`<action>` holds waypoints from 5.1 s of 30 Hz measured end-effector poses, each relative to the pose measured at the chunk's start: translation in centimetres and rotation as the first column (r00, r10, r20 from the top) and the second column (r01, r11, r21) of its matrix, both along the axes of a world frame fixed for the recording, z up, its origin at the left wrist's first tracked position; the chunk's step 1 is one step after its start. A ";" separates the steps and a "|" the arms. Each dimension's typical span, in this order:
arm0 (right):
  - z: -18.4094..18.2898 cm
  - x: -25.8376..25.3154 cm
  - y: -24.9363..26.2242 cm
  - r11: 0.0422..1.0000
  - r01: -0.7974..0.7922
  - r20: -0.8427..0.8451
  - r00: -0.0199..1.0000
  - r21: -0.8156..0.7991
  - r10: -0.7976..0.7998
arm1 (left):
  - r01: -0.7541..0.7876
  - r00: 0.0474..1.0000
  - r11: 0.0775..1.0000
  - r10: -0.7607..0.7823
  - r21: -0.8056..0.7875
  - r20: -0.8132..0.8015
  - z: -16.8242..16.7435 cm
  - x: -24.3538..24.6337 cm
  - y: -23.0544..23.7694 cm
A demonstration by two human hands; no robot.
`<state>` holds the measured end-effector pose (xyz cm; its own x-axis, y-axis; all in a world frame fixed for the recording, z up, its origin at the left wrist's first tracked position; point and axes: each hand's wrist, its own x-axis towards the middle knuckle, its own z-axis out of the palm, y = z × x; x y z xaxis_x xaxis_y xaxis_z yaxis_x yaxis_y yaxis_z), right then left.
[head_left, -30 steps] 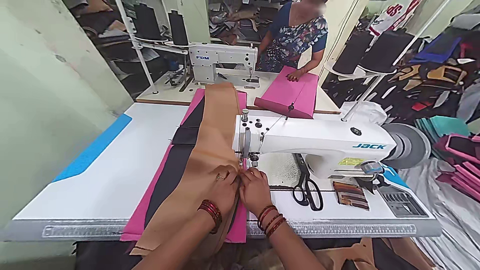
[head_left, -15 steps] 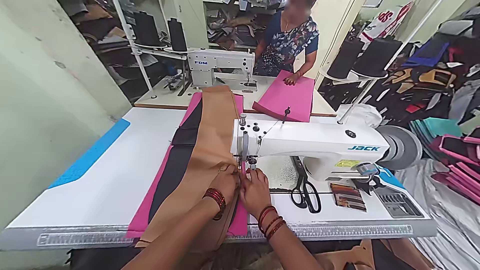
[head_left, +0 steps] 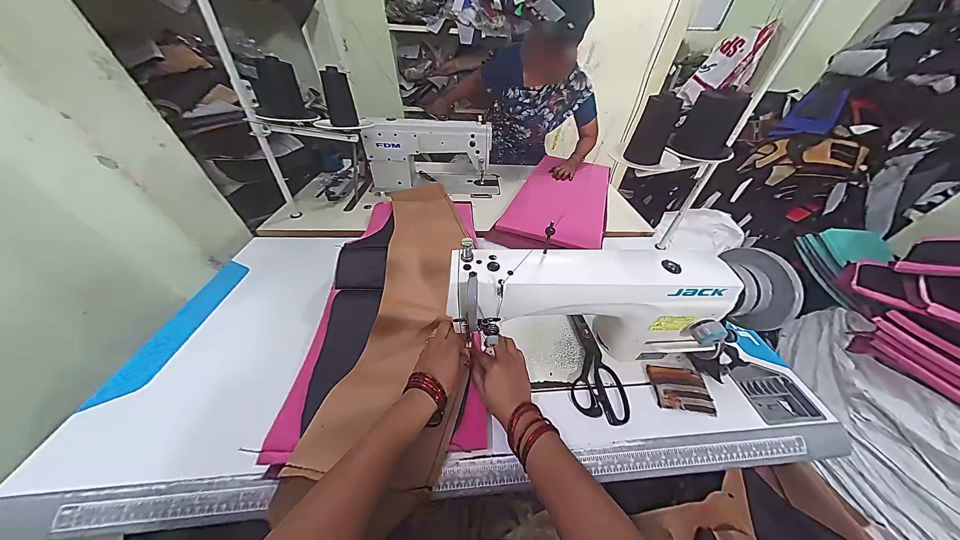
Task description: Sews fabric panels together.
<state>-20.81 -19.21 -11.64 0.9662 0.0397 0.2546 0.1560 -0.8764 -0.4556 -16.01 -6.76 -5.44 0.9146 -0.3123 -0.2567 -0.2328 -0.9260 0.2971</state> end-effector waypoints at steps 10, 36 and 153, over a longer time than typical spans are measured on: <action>-1.3 -3.5 -1.0 0.970 -0.244 0.244 0.940 0.000 0.237 | 0.146 0.821 0.978 -0.038 -0.146 0.570 -4.8 -12.1 6.5; -0.6 -6.0 0.0 0.977 0.039 0.036 0.998 0.208 -0.048 | 0.194 0.913 0.981 -0.189 0.021 0.362 -2.1 -11.8 6.0; -1.2 -4.2 2.5 0.979 -0.063 0.268 0.957 -0.195 0.115 | 0.262 0.847 0.944 -0.125 -0.201 0.517 -4.6 -10.0 4.5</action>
